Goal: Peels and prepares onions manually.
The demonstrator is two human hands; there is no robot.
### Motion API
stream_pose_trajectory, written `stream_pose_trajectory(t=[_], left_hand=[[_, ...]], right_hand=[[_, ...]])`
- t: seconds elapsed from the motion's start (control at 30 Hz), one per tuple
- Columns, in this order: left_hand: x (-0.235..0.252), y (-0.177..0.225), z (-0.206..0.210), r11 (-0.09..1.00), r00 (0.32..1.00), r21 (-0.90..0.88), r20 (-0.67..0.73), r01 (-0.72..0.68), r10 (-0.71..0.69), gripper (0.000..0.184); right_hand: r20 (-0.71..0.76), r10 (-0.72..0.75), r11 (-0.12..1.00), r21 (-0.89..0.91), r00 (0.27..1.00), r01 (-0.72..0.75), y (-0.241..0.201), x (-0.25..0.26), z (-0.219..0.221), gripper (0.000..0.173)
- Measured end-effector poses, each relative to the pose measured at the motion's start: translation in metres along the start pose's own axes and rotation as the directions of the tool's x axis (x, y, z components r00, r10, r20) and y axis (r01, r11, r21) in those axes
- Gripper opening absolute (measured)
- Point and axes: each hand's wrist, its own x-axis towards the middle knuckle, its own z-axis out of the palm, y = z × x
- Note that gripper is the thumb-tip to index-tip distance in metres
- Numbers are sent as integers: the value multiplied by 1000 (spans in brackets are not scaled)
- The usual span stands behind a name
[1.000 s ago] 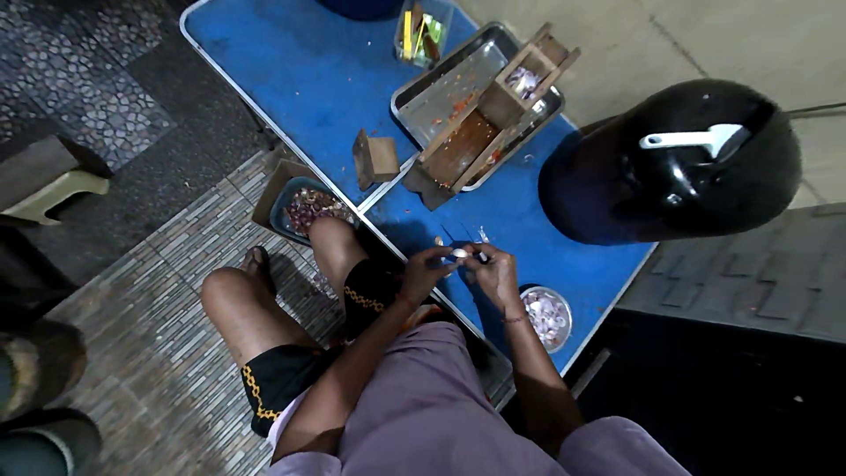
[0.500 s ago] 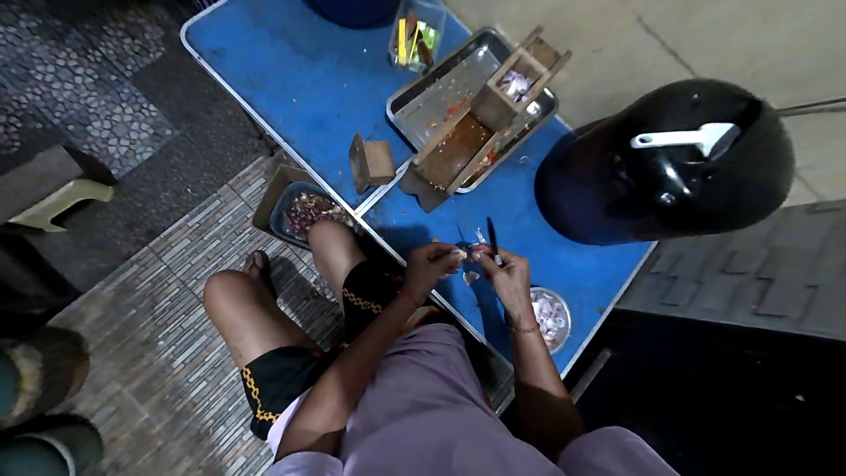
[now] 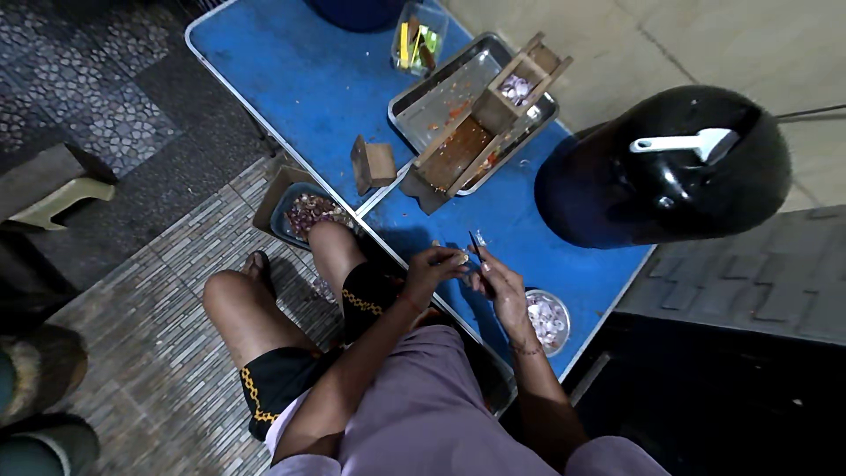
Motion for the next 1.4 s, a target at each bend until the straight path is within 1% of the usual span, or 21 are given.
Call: stream_pose_trajectory(t=[0.03, 0.17, 0.33, 0.47, 0.63, 0.9, 1.03, 1.1, 1.17, 1.23, 1.3, 1.33, 1.4], left_hand=[[0, 0, 0, 1000, 1000, -2, -2, -5, 5, 18], [-1, 3, -1, 1000, 1000, -8, -30, 2, -2, 18], [-3, 0, -7, 1000, 1000, -7, -2, -17, 17, 16], [-4, 6, -11, 1000, 999, 23, 31, -7, 6, 13], [-7, 9, -13, 999, 999, 44, 52, -1, -2, 11], [-11, 10, -12, 1000, 1000, 12, -3, 12, -12, 8], [-11, 8, -11, 999, 999, 34, -43, 0, 1, 7], [-12, 7, -12, 997, 998, 74, -48, -26, 30, 8], [-12, 9, -17, 990, 999, 130, -13, -46, 49, 10], [-12, 12, -22, 984, 999, 171, 29, -50, 46, 11], [-11, 13, -26, 981, 998, 186, 53, -45, 35, 12], [-11, 14, -27, 980, 997, 195, 70, -41, 28, 14], [-11, 14, -29, 982, 996, 186, 87, -37, 21, 15]], right_hand=[[15, -15, 1000, 5, 1000, 15, -1, -3, 1, 44], [33, -22, 980, -198, 999, 28, 5, -9, 0, 43], [70, -22, 947, -317, 997, 43, 1, -9, 0, 45], [91, -52, 933, -351, 994, 81, 0, -9, -1, 44], [43, -160, 916, -367, 986, 165, 5, -11, 6, 38], [-5, -313, 857, -432, 950, 280, 15, -11, 18, 34], [-17, -344, 831, -471, 939, 296, 19, -8, 21, 33], [-10, -332, 837, -465, 943, 289, 19, -7, 20, 34], [-1, -325, 846, -448, 946, 290, 19, -6, 19, 33], [9, -283, 884, -385, 959, 264, 16, -5, 17, 32], [16, -193, 950, -247, 981, 191, 11, -4, 16, 31], [22, -126, 981, -147, 992, 128, 9, -4, 15, 30], [36, -7, 1000, 26, 999, 6, 7, -1, 12, 32]])
